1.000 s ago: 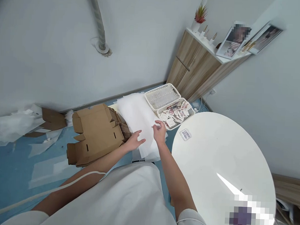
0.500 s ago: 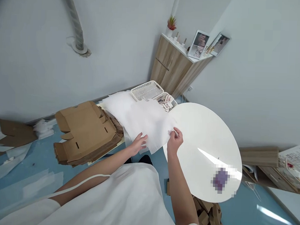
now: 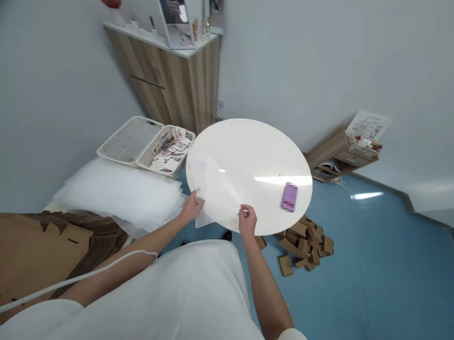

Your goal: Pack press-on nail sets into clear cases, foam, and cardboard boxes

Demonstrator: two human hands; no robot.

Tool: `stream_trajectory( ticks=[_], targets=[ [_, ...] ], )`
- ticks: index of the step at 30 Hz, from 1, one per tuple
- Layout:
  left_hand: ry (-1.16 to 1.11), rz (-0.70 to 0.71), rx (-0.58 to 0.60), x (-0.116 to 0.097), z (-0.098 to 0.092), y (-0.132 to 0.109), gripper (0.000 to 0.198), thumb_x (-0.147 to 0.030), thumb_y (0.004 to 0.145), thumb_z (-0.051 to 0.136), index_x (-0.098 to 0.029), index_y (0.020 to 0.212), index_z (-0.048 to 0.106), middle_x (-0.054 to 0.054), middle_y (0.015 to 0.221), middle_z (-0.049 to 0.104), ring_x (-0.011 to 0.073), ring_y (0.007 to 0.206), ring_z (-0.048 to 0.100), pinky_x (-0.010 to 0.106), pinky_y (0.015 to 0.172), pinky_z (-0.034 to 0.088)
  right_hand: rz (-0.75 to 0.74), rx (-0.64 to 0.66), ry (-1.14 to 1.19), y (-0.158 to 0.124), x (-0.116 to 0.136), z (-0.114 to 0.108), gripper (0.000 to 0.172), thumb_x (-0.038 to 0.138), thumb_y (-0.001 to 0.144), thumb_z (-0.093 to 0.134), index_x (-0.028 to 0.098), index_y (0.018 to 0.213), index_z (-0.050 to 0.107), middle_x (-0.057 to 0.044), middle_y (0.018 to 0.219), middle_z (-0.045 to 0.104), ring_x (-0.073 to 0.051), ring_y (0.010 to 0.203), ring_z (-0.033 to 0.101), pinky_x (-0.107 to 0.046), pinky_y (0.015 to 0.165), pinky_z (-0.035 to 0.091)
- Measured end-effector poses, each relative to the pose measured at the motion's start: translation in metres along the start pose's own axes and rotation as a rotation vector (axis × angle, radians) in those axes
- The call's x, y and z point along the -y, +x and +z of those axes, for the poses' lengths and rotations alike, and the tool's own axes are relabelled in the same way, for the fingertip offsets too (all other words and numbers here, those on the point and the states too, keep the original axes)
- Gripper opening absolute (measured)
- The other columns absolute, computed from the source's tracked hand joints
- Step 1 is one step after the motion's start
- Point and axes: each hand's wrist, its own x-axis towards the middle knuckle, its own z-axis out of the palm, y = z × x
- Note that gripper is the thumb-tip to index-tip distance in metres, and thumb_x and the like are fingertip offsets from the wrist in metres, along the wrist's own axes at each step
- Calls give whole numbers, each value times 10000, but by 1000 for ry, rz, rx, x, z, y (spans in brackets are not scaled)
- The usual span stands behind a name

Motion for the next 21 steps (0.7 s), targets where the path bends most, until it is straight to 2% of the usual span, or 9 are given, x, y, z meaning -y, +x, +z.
stream_trajectory(
  ticks=[4,7,10,12,14,16,18,21],
  targets=[
    [130,-54,46,-1,40,21,560,-214,772,483,-169,1295,287,62,914,616,134,749,590,307,758,455,75,54,-82,6,-37,-38,251,361,717,501,182,865,594,-20,704,575,-155,629,525,-304,609,440],
    [226,-62,75,1,63,32,531,-206,768,482,-161,1274,326,59,907,620,152,829,584,318,809,430,18,72,-128,13,-56,-57,244,349,717,494,185,854,612,-43,786,595,-163,685,532,-328,666,452],
    [332,-69,84,4,77,39,526,-203,772,466,-139,1276,327,64,905,623,166,860,576,322,826,420,-46,154,-137,20,-68,-69,246,343,689,541,199,867,633,-67,927,590,-184,841,548,-345,756,450],
    [405,-67,92,5,81,40,523,-200,773,458,-131,1276,331,70,918,625,179,894,567,325,835,413,-1,238,-64,24,-72,-73,339,346,659,592,218,971,614,-75,1028,572,-186,892,551,-343,762,455],
    [458,-62,104,5,81,40,518,-194,775,449,-136,1277,334,68,924,628,184,916,563,324,842,409,106,326,65,30,-73,-72,477,347,647,619,235,1106,548,-86,1098,556,-183,906,559,-337,742,461],
    [503,-62,108,4,79,39,517,-193,774,448,-145,1277,337,63,918,632,186,930,563,323,853,403,206,398,179,39,-69,-67,547,342,646,627,237,1168,501,-94,1123,552,-182,934,550,-327,735,458],
    [551,-76,101,2,76,38,518,-203,768,460,-152,1271,348,62,916,634,194,963,553,324,869,393,238,439,228,51,-62,-60,521,332,629,637,238,1130,533,-77,1110,563,-171,951,528,-311,752,446],
    [593,-99,81,-2,74,37,523,-218,764,471,-164,1270,348,58,927,633,197,991,540,322,887,381,202,487,257,67,-51,-51,402,311,631,618,224,1023,599,-39,942,609,-127,767,525,-304,735,440]
  ],
)
